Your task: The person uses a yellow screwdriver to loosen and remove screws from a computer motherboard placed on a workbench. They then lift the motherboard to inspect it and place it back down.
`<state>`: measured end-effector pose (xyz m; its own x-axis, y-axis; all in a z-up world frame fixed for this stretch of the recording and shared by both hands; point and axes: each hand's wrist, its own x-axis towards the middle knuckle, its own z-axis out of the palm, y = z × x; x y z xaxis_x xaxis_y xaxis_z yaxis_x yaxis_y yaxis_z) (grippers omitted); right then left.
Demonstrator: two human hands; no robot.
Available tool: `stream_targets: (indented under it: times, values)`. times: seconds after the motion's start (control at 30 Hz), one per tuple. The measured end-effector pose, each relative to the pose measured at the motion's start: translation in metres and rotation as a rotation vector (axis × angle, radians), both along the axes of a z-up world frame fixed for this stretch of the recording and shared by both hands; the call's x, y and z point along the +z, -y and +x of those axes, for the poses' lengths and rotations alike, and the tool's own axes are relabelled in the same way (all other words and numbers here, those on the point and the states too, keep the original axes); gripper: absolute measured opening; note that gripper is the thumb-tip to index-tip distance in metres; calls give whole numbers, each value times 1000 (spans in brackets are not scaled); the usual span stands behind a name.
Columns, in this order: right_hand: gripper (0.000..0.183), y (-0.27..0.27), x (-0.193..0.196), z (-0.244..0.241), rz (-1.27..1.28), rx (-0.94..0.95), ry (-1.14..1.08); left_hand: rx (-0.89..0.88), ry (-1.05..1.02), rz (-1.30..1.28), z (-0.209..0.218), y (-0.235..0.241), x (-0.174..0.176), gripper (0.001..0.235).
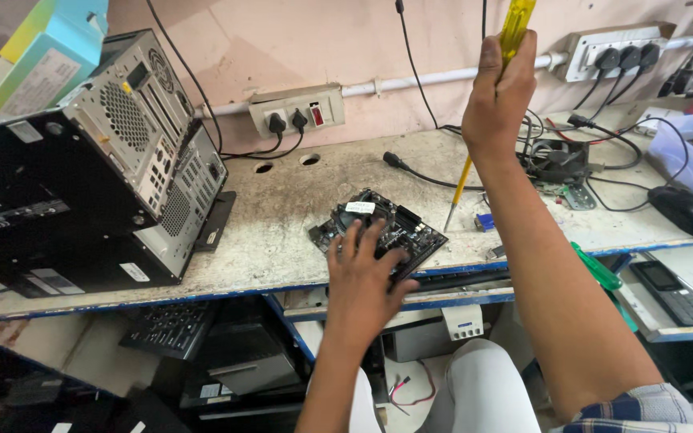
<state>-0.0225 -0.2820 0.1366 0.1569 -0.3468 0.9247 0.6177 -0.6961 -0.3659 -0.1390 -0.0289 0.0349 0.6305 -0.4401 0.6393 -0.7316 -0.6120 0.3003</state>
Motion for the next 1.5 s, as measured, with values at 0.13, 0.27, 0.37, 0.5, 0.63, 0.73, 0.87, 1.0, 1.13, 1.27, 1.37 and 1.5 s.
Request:
stream_targets:
  times: [0.13,0.27,0.37,0.5,0.63,0.73,0.87,1.0,1.13,1.27,1.37,1.5]
  values:
    - [30,0,-3,-4,6,-25,24,41,5,32,10,-20,1,35]
    - [33,-7,-2,-7,15,-9,-16,29,7,-8,26,-48,-7,24]
    - [33,-18,6,-5,19,17,-53,13,-96,20,37,-61,-13,29]
    - [34,-36,9,-2,-34,60,-54,-82,-149,-53,53,-74,-22,25]
    - [32,-56,12,2,-29,137,-174,-149,-216,-86,67,-90,-22,26]
    - [31,-74,13,3,-15,209,-271,-107,-167,-57,75,-100,-18,31]
    - [32,-90,6,5,-95,212,-208,-42,-125,-66,81,-102,-14,34]
    - [31,-76,4,18,-18,239,-319,-52,-112,-199,80,-89,-11,22]
    - [35,-42,4,23,5,180,-158,-95,11,-275,83,-57,-5,16]
    - [36,-20,-1,14,114,289,-130,-252,-58,-249,99,-34,0,20]
    - [32,-6,-5,4,188,399,-77,-319,-179,-282,109,-31,-7,27]
    - [26,13,-3,-15,184,326,-147,-332,-164,-254,118,-32,-20,29]
